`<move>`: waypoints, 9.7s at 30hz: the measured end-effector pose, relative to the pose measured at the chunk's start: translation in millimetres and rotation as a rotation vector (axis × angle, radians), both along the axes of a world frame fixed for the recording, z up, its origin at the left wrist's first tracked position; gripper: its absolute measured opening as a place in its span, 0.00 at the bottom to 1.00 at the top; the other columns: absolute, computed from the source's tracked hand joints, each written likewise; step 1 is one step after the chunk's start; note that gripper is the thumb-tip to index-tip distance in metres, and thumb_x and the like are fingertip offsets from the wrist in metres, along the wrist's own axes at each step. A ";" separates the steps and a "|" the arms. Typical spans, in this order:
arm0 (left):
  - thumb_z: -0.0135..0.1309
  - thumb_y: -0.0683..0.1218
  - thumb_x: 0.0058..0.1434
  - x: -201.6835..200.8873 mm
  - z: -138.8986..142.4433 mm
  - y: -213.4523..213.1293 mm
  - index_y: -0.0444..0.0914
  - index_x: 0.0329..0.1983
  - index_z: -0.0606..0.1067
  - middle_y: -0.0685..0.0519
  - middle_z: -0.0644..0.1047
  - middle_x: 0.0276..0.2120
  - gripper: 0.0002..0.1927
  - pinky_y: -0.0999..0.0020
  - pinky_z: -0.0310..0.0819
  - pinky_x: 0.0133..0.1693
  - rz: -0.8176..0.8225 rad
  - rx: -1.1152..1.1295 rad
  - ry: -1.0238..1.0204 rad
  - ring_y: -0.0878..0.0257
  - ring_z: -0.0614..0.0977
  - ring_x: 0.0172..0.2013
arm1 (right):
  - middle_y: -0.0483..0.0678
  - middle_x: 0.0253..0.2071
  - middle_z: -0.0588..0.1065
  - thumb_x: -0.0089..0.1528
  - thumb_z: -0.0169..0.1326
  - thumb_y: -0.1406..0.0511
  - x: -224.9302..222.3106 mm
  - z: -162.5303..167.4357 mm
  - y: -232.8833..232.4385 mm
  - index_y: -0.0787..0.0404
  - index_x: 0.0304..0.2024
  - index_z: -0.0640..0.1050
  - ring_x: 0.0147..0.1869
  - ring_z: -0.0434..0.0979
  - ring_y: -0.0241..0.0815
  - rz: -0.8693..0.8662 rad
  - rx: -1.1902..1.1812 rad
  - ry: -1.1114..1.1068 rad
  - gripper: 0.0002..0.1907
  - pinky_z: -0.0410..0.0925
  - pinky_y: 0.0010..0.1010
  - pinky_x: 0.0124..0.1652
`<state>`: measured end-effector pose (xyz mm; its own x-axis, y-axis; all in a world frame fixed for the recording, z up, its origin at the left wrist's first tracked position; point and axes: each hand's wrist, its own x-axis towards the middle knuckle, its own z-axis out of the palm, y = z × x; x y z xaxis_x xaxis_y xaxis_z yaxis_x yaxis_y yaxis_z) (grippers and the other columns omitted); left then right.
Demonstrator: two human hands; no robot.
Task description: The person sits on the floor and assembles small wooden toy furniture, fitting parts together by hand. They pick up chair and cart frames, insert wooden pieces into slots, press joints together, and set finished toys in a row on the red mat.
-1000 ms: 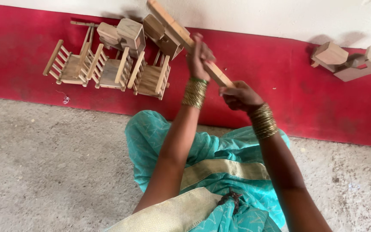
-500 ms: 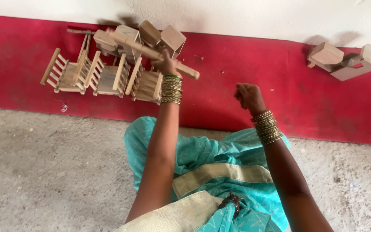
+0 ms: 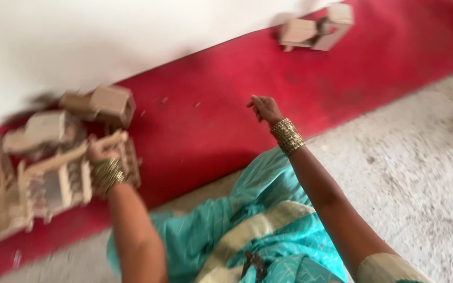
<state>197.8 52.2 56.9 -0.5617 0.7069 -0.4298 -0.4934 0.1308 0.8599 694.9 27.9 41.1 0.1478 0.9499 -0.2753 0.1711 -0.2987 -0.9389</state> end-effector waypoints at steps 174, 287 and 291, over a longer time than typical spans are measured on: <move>0.29 0.60 0.73 200.1 -48.6 -27.7 0.40 0.61 0.74 0.48 0.80 0.47 0.29 0.63 0.78 0.48 -0.521 0.109 0.588 0.57 0.81 0.46 | 0.51 0.36 0.81 0.60 0.61 0.72 -150.0 8.7 -21.5 0.61 0.32 0.83 0.40 0.81 0.43 0.272 1.086 -0.764 0.03 0.77 0.30 0.35; 0.61 0.48 0.58 135.7 33.0 -97.0 0.41 0.78 0.55 0.46 0.74 0.52 0.46 0.61 0.72 0.58 -0.509 0.959 -0.418 0.56 0.76 0.54 | 0.49 0.39 0.81 0.60 0.61 0.78 -134.7 122.7 -81.9 0.65 0.38 0.82 0.41 0.82 0.39 0.170 0.938 -0.131 0.07 0.77 0.30 0.40; 0.65 0.44 0.52 125.6 51.3 -98.3 0.42 0.72 0.65 0.51 0.72 0.52 0.43 0.61 0.75 0.55 -0.453 0.898 0.043 0.60 0.75 0.52 | 0.48 0.38 0.81 0.61 0.58 0.79 -119.1 134.5 -81.7 0.63 0.38 0.82 0.41 0.82 0.36 0.029 0.859 -0.114 0.08 0.77 0.28 0.40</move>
<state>323.4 -46.0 108.2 -0.1620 0.9100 0.3818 -0.5240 -0.4071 0.7481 575.8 -53.9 175.5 0.1029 0.8257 0.5546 0.2744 0.5124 -0.8137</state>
